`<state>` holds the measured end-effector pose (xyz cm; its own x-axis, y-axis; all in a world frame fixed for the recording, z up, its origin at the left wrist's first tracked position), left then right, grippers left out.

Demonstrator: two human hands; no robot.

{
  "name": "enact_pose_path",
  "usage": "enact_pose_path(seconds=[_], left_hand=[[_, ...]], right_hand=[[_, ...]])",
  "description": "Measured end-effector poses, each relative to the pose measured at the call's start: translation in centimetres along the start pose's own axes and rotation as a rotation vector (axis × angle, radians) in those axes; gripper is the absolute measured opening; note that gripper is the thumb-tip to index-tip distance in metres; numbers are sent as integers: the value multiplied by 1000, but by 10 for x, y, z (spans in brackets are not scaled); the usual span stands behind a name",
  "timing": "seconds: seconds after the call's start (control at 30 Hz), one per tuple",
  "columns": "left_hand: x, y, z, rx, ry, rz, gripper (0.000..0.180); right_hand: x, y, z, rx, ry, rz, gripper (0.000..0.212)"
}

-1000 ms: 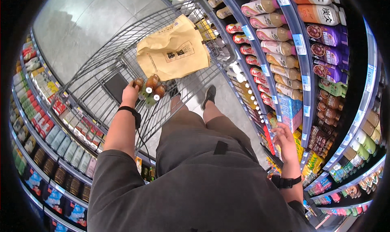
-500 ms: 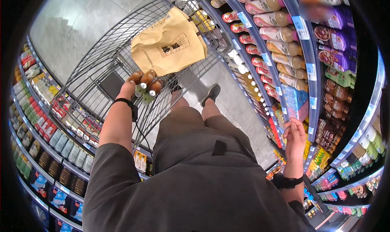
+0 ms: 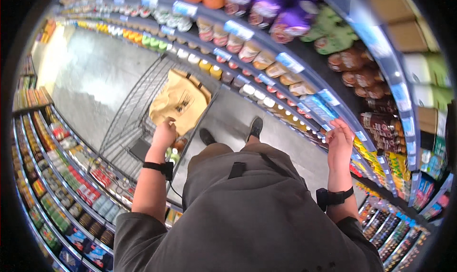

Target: The person selects several bottled drinks from the shelves, turning them over to check the labels before placing them into a shopping bag in a cart.

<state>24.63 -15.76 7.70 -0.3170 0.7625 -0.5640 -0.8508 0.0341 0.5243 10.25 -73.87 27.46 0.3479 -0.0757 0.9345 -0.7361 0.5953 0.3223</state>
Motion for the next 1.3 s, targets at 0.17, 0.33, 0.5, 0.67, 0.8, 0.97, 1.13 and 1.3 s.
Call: enact_pose_path(seconds=[0.17, 0.33, 0.5, 0.67, 0.8, 0.97, 1.13, 1.3], left_hand=[[-244, 23, -38, 143, -39, -422, 29], [-440, 64, -103, 498, 175, -681, 26], [-590, 135, -178, 661, 126, -840, 28], [-670, 194, -238, 376, -123, -1329, 30], [-695, 210, -266, 368, -106, -1455, 27], [-701, 211, -278, 380, -105, -1482, 27], [-698, 217, -264, 337, -39, -1467, 27], [-675, 241, -243, 153, 45, -1712, 38]], right_hand=[[30, -32, 86, -27, -171, 170, 18], [57, -28, 159, -98, -26, 395, 18], [74, -15, 216, -160, 35, 529, 32], [75, -16, 229, -28, 91, 728, 48], [97, -23, 230, 101, 430, 639, 53], [87, -22, 227, 139, 409, 570, 59], [87, -26, 218, 172, 406, 587, 66], [99, -27, 191, 245, 438, 552, 68]])
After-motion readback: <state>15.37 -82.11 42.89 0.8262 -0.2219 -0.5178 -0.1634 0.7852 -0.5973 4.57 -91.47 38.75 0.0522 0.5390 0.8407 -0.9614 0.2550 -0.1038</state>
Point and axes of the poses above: each hand's wrist, its own y-axis away from the middle knuckle, its own z-axis out of the back of the hand, x = y × z, the point moved 8 cm from there along -y, towards the middle knuckle, and after that the axes turned 8 degrees about y, right-handed, at the moved point
